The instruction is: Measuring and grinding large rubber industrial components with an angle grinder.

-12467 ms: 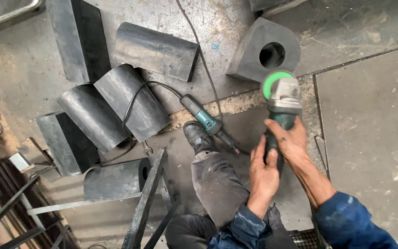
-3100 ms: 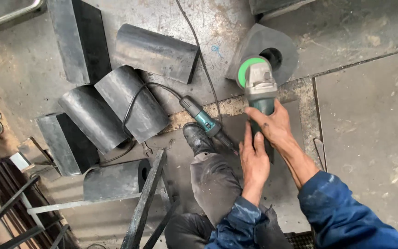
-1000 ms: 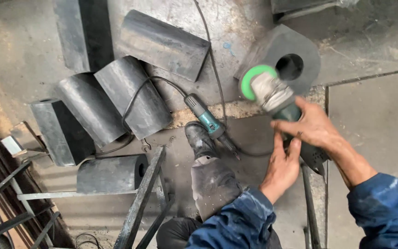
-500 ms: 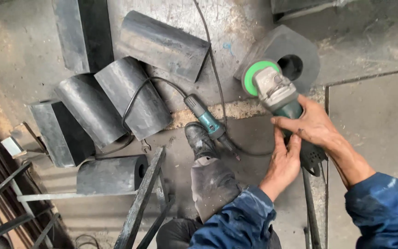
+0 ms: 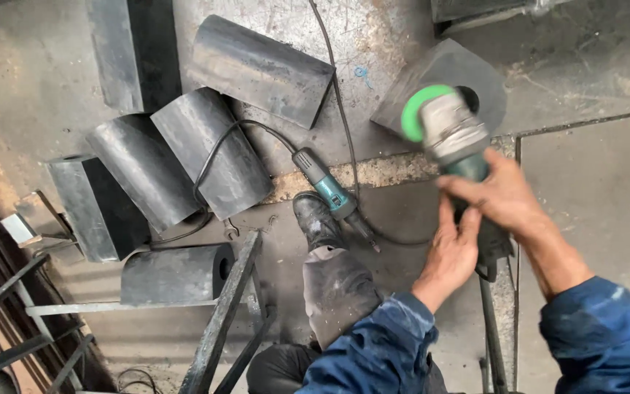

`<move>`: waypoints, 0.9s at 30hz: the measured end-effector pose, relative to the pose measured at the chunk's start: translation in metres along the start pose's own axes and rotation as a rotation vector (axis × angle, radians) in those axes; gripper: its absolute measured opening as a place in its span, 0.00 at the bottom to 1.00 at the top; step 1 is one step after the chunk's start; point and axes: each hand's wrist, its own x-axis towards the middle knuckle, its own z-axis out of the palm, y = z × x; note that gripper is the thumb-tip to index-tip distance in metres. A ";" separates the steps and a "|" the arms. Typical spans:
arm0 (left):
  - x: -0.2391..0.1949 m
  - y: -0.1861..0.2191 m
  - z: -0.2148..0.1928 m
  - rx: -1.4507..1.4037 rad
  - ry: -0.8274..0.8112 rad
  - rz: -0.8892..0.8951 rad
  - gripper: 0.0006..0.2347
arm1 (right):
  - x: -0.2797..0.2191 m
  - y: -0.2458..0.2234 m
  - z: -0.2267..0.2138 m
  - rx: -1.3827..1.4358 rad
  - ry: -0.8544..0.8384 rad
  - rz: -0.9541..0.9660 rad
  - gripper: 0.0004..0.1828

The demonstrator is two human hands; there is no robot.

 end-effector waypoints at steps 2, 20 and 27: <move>0.001 0.002 0.005 0.042 -0.014 0.034 0.36 | -0.001 0.010 -0.008 0.047 0.038 0.038 0.31; -0.008 0.008 0.005 -0.022 -0.011 0.025 0.35 | -0.006 0.005 -0.007 -0.089 0.026 -0.024 0.33; -0.022 -0.033 0.014 0.138 -0.183 -0.118 0.37 | -0.033 0.050 0.000 -0.153 0.018 0.060 0.36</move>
